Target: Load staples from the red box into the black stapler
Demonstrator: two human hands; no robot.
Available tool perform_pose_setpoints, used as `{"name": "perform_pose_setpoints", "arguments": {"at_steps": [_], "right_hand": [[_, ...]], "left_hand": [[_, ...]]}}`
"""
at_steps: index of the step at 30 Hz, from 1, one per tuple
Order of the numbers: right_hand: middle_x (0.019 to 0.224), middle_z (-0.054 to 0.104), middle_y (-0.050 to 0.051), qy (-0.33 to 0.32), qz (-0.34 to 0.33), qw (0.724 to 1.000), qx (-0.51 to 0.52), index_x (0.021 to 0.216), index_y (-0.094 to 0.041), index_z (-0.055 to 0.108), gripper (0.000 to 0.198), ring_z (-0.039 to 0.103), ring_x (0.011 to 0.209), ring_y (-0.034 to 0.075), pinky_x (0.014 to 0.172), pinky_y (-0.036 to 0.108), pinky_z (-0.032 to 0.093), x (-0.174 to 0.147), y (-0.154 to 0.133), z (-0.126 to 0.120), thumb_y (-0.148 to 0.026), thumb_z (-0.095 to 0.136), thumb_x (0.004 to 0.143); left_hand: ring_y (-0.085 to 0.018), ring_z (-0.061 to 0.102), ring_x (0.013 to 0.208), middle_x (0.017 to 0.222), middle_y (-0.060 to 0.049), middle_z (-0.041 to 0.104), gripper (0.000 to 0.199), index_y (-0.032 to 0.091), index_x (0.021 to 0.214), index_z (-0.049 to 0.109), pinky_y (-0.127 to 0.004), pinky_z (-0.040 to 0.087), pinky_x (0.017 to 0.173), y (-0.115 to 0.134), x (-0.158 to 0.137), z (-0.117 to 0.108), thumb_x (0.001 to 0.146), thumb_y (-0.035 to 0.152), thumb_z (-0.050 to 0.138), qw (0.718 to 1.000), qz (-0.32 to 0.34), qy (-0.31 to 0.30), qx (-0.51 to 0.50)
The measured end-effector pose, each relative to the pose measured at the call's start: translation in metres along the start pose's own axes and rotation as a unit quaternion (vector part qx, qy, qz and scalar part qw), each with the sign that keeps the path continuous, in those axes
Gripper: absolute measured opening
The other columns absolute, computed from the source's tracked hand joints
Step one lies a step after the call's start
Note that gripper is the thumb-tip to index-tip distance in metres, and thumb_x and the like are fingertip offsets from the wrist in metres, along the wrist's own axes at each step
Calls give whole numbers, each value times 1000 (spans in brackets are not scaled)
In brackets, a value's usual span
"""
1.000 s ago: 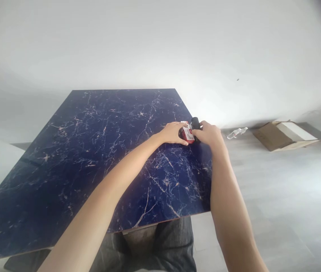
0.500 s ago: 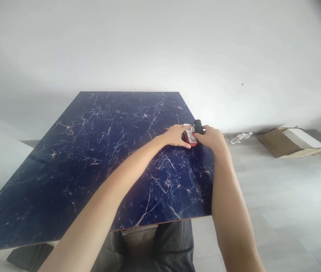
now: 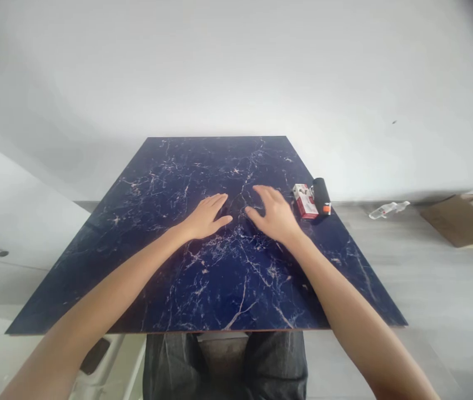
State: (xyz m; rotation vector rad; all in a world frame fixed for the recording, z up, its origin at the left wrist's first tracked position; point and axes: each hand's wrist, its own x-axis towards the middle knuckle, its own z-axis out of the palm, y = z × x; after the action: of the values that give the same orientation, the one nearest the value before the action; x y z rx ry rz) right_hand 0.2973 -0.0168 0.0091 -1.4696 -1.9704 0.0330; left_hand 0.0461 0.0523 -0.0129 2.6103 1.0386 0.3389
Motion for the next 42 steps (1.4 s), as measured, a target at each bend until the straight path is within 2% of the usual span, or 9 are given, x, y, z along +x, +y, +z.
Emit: {"name": "perform_pose_setpoints", "arguments": {"at_steps": [3,7,10,13,17,27,37,42], "right_hand": [[162,48,19,-90,-72,993,8,160,-15,43,71,43,151,36,123,59,37,-9,-25,30,-45,59,97],[170,32,22,-163,-151,975,11,165,-9,31,84,28,160,36,129,58,28,-17,-36,41,-51,59,98],[173,22,23,-199,-153,968,23,169,-10,20,98,20,162,36,130,60,25,-21,-34,40,-62,59,96],[172,23,25,-231,-143,962,27,168,-8,21,104,22,161,37,130,61,25,-24,-31,41,-66,62,92],[169,31,25,-243,-135,960,25,165,-7,32,102,27,159,38,131,59,24,-24,-31,44,-68,65,90],[171,28,23,-266,-126,956,-8,164,-4,34,99,25,160,37,132,55,24,-23,-31,42,-73,52,96],[171,28,23,-269,-123,955,-8,164,-3,35,98,25,160,37,132,56,24,-24,-31,41,-74,49,98],[171,30,21,-260,-123,958,4,166,-9,33,96,26,160,37,131,58,25,-25,-30,42,-74,50,97]], "left_hand": [[-33,23,162,173,-19,27,81,13,167,27,-54,19,131,-12,-29,-8,107,67,33,1000,-11,-2,12],[-29,14,164,176,-14,17,81,16,170,17,-50,12,134,-1,-55,-13,108,65,33,999,24,-34,5],[-28,6,165,176,-15,5,90,12,171,7,-47,8,135,12,-64,-9,106,68,34,996,46,-70,-9],[-29,3,164,176,-14,2,91,12,171,8,-46,6,135,18,-64,-3,105,71,33,996,45,-78,-2],[-30,3,164,176,-12,5,87,14,171,16,-47,7,135,15,-62,1,106,70,32,996,27,-81,11],[-33,11,164,176,-13,13,79,14,169,25,-49,15,134,9,-60,7,109,64,31,997,43,-55,37],[-32,10,164,176,-14,11,80,11,168,25,-50,15,134,11,-60,6,109,64,30,996,36,-69,44],[-32,11,164,176,-15,12,79,12,168,25,-50,15,134,10,-59,7,109,64,30,996,39,-65,47]]}}
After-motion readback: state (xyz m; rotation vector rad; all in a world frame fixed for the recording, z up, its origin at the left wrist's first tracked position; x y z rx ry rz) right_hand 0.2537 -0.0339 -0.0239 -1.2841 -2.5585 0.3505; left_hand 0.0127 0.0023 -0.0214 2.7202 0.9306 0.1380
